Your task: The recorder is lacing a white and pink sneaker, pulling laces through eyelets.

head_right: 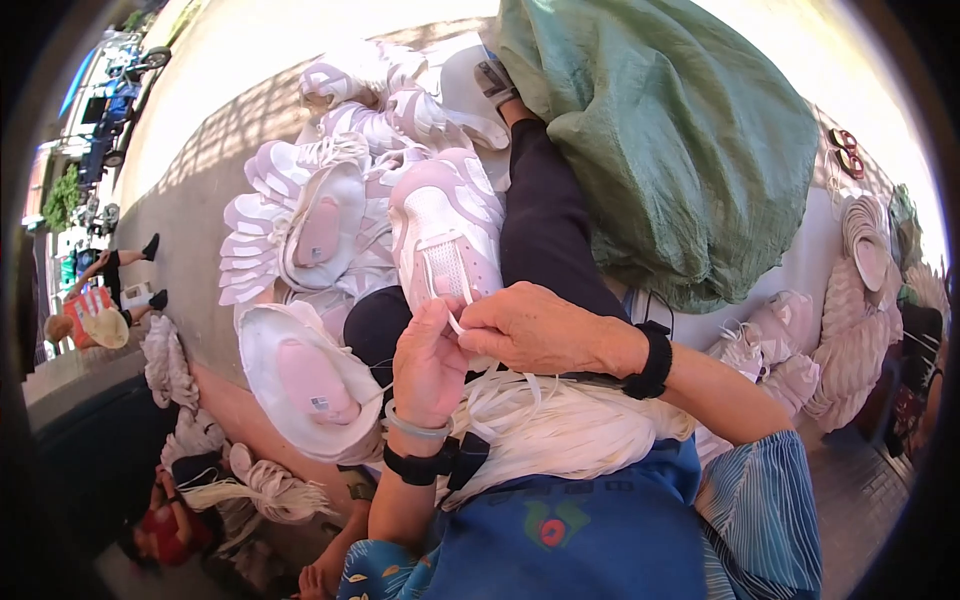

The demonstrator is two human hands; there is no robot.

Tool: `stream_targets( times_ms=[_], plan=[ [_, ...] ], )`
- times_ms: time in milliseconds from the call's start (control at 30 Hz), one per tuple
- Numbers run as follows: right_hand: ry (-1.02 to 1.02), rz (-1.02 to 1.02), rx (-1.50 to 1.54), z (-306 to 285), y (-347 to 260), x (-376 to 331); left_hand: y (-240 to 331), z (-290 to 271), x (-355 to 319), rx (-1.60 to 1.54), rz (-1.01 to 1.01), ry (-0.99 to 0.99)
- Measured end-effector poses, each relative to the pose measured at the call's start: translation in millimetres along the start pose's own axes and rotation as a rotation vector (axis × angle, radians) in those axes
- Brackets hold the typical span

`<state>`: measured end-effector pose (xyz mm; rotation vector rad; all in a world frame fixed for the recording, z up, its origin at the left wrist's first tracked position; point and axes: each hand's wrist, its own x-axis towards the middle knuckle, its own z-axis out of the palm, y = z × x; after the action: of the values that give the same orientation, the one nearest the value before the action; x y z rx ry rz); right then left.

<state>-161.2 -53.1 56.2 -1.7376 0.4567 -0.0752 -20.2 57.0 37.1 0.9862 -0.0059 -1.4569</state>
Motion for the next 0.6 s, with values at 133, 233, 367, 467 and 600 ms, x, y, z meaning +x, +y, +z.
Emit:
stream_targets(
  times_ms=[133, 233, 367, 467, 600],
  plan=[
    [-0.010, -0.019, 0.164, 2.8, -13.7, -2.9, -2.5, -8.9, -3.8, 0.170, 0.030, 0.090],
    [0.047, -0.204, -0.060, 13.8, -16.8, -3.2, 3.5, -0.4, -7.5, 0.208, 0.091, 0.075],
    [0.089, -0.331, -0.443, 24.3, -26.9, -1.9, 15.5, 3.1, -8.5, 0.339, 0.038, 0.052],
    [0.206, -0.445, -0.612, 33.5, -21.3, 0.8, 31.5, 12.8, -3.7, 0.368, -0.133, 0.044],
    [0.070, -0.491, -0.655, 38.9, -28.0, -1.6, 29.2, 5.1, -2.2, 0.439, -0.167, -0.068]
  ],
)
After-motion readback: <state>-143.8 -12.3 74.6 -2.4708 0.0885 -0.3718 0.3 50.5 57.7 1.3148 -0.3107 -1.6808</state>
